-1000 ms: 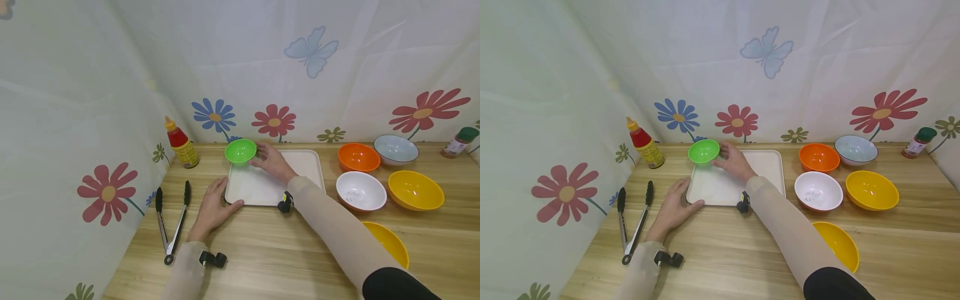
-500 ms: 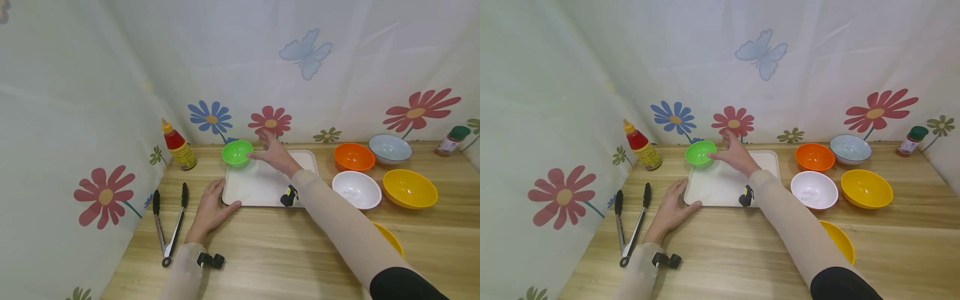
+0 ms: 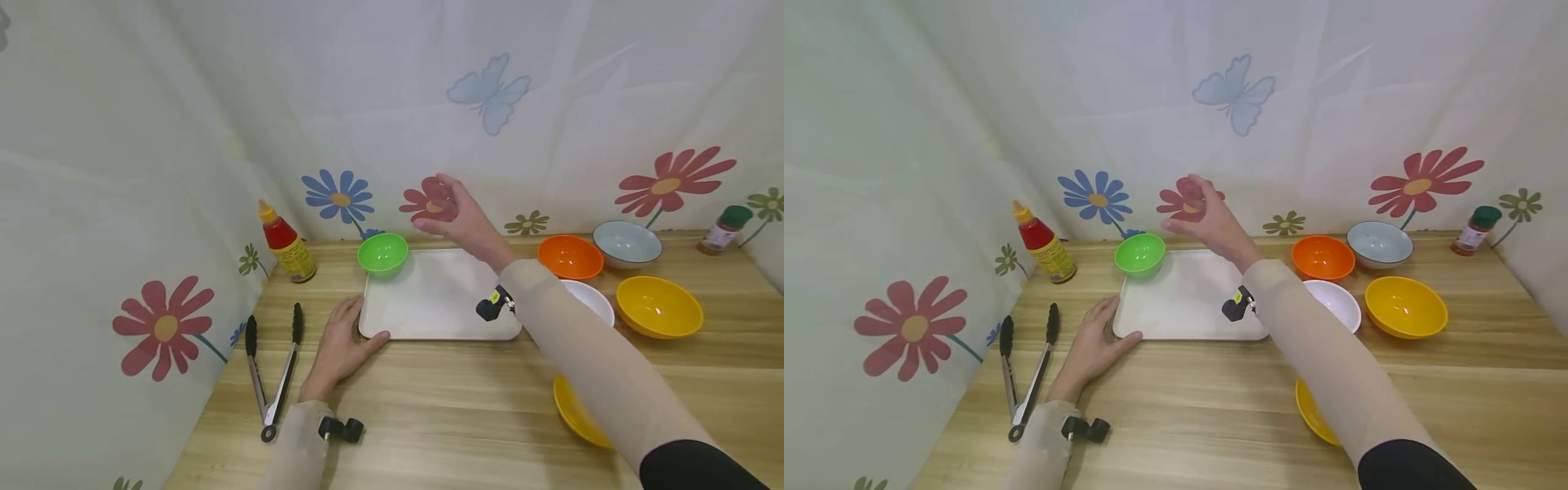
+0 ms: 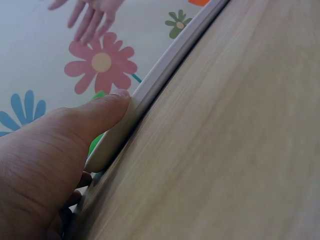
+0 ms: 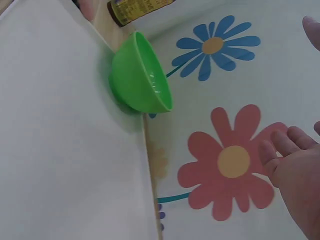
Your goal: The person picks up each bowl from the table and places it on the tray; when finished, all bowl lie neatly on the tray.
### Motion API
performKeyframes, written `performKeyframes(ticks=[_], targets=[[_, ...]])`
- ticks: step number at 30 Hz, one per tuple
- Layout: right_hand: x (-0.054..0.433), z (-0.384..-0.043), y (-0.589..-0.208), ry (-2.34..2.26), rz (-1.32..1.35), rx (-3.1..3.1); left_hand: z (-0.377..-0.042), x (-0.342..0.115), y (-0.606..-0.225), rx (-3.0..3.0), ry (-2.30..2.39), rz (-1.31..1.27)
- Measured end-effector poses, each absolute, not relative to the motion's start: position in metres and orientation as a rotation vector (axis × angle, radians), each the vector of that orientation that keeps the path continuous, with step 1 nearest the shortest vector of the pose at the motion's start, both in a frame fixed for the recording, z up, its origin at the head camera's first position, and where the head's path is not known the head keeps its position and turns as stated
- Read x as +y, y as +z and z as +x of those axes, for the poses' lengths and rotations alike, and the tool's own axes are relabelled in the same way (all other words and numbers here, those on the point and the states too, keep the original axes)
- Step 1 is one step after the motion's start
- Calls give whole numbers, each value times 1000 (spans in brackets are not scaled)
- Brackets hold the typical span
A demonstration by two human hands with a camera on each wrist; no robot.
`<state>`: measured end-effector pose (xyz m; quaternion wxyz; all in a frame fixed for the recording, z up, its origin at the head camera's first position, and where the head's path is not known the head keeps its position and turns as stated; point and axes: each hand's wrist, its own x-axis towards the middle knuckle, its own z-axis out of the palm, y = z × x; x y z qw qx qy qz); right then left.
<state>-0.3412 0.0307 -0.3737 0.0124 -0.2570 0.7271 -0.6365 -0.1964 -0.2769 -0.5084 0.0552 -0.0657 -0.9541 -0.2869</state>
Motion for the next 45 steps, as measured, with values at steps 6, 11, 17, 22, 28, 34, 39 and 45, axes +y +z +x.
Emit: performKeyframes(ticks=[6,11,17,22,28,34,39,45], targets=[[63,-329,-344,-2062,-861,2289,-196,-275,-508,-2874,-881,-212],[83,-314,-320,-2068,-922,2326,-196,-275,-507,-2879,-878,-198],[103,-294,-298,-2068,-1036,2367,-194,-276,-508,-2901,-904,-171],[118,-273,-286,-2120,-1073,2367,-193,-277,-509,-2898,-909,-176],[139,-253,-279,-2227,-1114,2260,-193,-277,-508,-2901,-911,-178],[165,-237,-281,-2303,-1123,2197,-193,-276,-509,-2903,-910,-175],[190,-223,-291,-2359,-1113,2176,-193,-275,-509,-2907,-895,-177],[220,-204,-308,-2413,-1097,2111,-192,-275,-510,-2906,-892,-176]])
